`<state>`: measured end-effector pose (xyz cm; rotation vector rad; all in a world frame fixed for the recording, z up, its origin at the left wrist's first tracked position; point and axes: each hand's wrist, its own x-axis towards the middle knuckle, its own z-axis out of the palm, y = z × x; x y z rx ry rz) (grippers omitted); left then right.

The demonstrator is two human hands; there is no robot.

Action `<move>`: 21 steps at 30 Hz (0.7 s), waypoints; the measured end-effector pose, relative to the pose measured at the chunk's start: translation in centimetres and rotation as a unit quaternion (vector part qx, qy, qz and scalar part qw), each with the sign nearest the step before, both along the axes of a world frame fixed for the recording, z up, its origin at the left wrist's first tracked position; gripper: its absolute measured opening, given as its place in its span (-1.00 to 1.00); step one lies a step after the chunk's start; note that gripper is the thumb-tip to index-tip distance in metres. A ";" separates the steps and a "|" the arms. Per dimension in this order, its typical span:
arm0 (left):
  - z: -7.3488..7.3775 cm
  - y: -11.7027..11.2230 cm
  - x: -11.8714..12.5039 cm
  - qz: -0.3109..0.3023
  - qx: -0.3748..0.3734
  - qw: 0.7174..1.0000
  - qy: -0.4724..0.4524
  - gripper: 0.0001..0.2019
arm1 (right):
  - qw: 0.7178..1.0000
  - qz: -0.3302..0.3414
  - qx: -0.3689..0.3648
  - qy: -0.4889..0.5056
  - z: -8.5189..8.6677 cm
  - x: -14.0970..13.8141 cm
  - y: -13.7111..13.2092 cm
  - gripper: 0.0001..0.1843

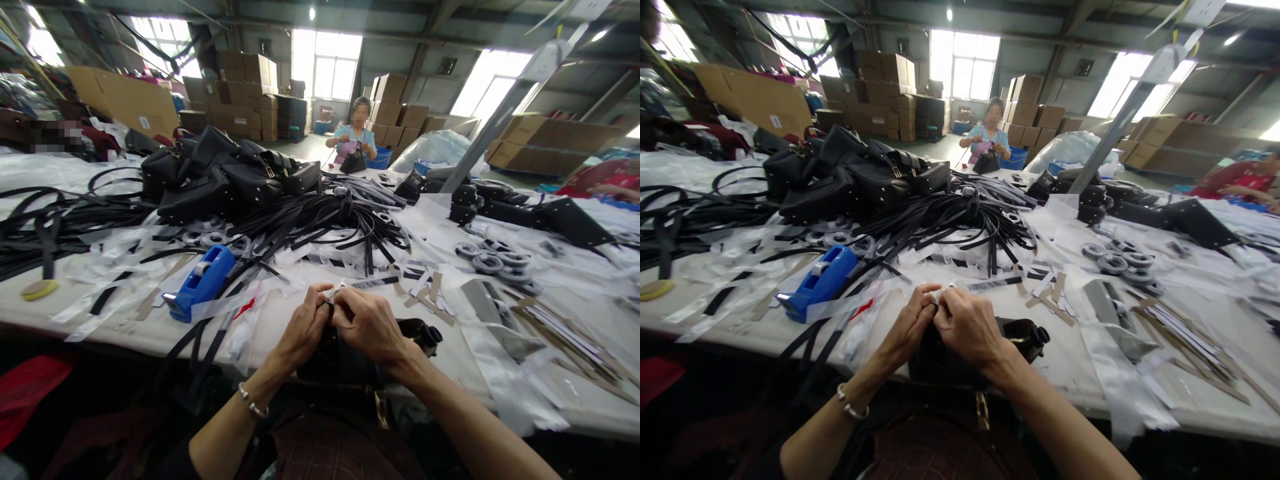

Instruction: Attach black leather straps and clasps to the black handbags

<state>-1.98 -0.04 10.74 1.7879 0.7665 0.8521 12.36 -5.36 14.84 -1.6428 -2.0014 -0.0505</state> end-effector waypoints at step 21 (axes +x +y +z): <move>1.6 3.5 -2.4 -0.191 -0.234 0.950 -0.081 -0.42 | 0.988 0.143 -0.050 0.003 -3.0 -5.2 -1.6 -0.82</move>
